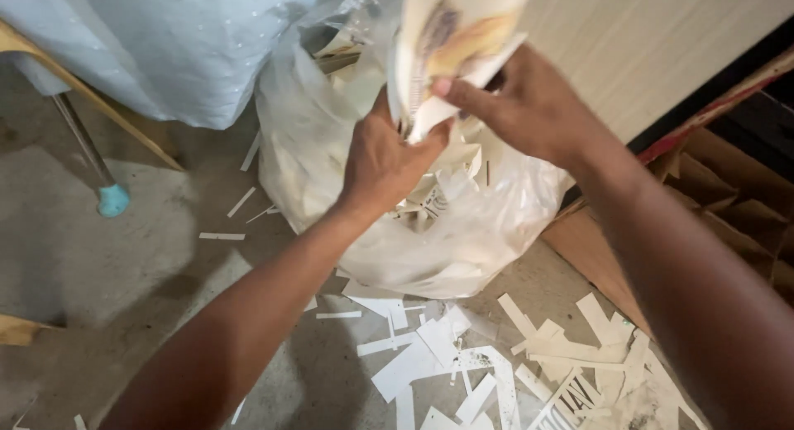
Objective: Picking up and sorting through printed paper scraps and labels on a production floor, placing waste material into a plastic bag.
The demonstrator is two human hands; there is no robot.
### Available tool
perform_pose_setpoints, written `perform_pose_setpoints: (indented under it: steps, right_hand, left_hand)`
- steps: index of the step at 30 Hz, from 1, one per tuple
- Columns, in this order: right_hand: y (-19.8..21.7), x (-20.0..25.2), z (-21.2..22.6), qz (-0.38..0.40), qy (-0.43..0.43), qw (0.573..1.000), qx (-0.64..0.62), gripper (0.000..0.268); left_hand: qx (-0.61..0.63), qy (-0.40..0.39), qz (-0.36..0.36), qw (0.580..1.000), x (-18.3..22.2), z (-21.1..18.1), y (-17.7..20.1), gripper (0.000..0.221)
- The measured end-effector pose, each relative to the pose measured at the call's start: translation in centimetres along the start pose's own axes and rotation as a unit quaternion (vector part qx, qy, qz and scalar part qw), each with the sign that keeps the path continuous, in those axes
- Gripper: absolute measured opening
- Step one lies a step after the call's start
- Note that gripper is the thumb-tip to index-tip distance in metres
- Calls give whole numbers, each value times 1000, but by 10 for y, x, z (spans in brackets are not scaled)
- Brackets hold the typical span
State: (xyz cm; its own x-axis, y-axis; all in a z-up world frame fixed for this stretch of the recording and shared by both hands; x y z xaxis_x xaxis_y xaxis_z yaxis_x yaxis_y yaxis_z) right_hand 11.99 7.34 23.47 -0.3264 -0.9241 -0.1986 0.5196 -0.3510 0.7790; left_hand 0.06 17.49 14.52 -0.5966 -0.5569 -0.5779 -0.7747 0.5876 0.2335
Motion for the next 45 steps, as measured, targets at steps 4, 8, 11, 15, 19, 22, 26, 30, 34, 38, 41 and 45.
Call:
perform_pose_setpoints:
  steps: [4,8,11,15,19,22,26,30,34,38,41,45]
  right_hand:
    - [-34,-15,-40,80,-28,996,20,66]
    - [-63,7,-93,245,-146,938,196,58]
    - [-67,34,-102,305,-118,898,296,64]
    - [-63,59,-113,370,-41,835,405,66]
    - [-37,77,-121,427,-52,789,439,66]
    - [-20,83,-110,455,-39,725,515,66]
    - [-3,89,-108,451,32,651,609,46]
    - [1,77,-110,452,147,606,638,35]
    - [8,60,-85,488,124,577,643,40]
    - [7,43,-83,496,119,563,651,24]
    - [6,38,-96,507,125,564,640,21]
    - [10,50,-99,512,142,564,632,32]
  left_hand:
    - [19,119,-2,993,11,39,-3,45]
    - [-67,139,30,988,18,73,-8,43]
    - [-159,90,81,980,23,80,-17,47]
    - [-261,-33,116,958,29,84,-30,53]
    - [-325,-68,137,933,24,85,-38,46]
    - [-411,-90,181,889,27,102,-60,32]
    - [-523,-118,212,817,40,134,-125,31]
    - [-644,-150,347,665,34,118,-169,27]
    - [-639,-134,512,558,17,134,-193,30]
    - [-566,-116,501,645,13,194,-223,25]
    - [-533,-114,439,714,12,240,-240,20]
    - [-520,-79,430,734,10,263,-258,20]
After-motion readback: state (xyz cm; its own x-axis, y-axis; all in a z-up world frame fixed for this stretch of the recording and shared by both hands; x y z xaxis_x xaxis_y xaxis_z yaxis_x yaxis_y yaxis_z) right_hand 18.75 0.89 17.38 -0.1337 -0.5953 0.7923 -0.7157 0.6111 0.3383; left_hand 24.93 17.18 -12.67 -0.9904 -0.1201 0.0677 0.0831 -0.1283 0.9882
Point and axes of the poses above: each hand's wrist, its own x-axis away from the middle knuckle, its own y-axis out of the back of the hand, z = x × y, the point moved 5 cm from there along -x, towards the middle knuckle, and after that the axes turned 3 degrees about z, right-handed, at the moved point
